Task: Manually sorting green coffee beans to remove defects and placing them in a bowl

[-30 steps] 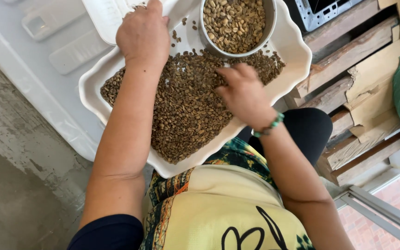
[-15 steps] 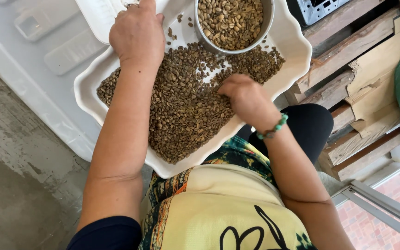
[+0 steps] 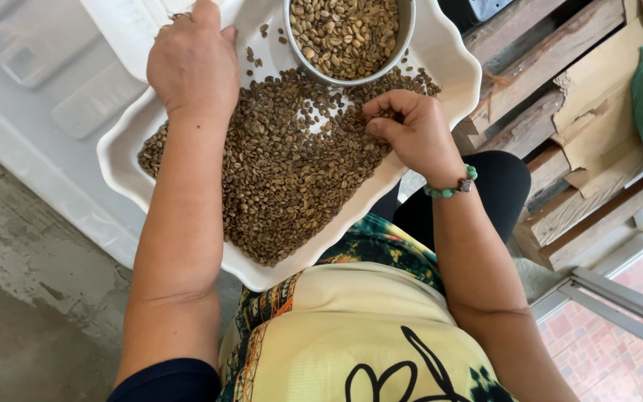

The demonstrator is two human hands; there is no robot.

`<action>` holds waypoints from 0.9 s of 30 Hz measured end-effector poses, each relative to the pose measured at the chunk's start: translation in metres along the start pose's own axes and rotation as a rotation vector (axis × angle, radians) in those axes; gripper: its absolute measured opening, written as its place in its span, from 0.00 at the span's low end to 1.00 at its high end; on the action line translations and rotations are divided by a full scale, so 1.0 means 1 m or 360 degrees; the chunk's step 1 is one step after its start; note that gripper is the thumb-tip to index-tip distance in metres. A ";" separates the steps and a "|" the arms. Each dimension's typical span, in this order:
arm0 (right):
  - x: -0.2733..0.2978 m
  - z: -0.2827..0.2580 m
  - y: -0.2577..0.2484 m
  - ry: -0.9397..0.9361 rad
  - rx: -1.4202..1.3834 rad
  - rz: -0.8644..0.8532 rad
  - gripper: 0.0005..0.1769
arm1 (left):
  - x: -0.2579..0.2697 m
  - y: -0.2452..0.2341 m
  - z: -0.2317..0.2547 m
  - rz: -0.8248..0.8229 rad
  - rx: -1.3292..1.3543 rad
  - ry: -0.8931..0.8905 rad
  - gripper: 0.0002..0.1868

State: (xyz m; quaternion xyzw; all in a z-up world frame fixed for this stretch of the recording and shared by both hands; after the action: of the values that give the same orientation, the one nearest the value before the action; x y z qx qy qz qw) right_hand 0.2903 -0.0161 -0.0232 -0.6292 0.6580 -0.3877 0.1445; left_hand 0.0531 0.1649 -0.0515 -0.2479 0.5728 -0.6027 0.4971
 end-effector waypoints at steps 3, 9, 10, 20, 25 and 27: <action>0.001 0.001 0.005 -0.0079 -0.0160 -0.0078 0.13 | 0.001 -0.005 0.005 -0.0047 -0.0026 0.0005 0.20; 0.001 0.007 -0.014 -0.0087 0.0040 0.0056 0.15 | 0.003 -0.017 0.010 0.0067 -0.0060 0.0076 0.18; 0.001 0.011 -0.014 -0.0075 0.0041 0.0058 0.15 | 0.004 -0.014 0.009 0.0061 -0.0052 0.0082 0.18; -0.002 0.004 0.004 -0.0354 0.0432 -0.0150 0.06 | 0.002 -0.016 0.008 0.0060 -0.0222 0.0166 0.22; 0.000 -0.004 0.017 -0.0589 0.0719 -0.0270 0.04 | 0.002 -0.017 0.009 0.0054 -0.0213 0.0188 0.21; -0.001 0.004 0.026 -0.0509 0.0900 -0.0380 0.10 | 0.002 -0.013 0.007 0.0026 -0.0304 0.0183 0.23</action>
State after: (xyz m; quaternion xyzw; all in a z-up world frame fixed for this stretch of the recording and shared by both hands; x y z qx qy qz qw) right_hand 0.2751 -0.0186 -0.0441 -0.6897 0.4153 -0.4652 0.3680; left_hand 0.0545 0.1578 -0.0381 -0.2546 0.6572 -0.5545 0.4425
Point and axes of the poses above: each hand's wrist, its own x-axis away from the middle knuckle, its own y-axis out of the palm, z = x × y, the point moved 8 cm from there along -x, towards the middle knuckle, and after that the axes turned 15 degrees about x, right-handed, at the moved point
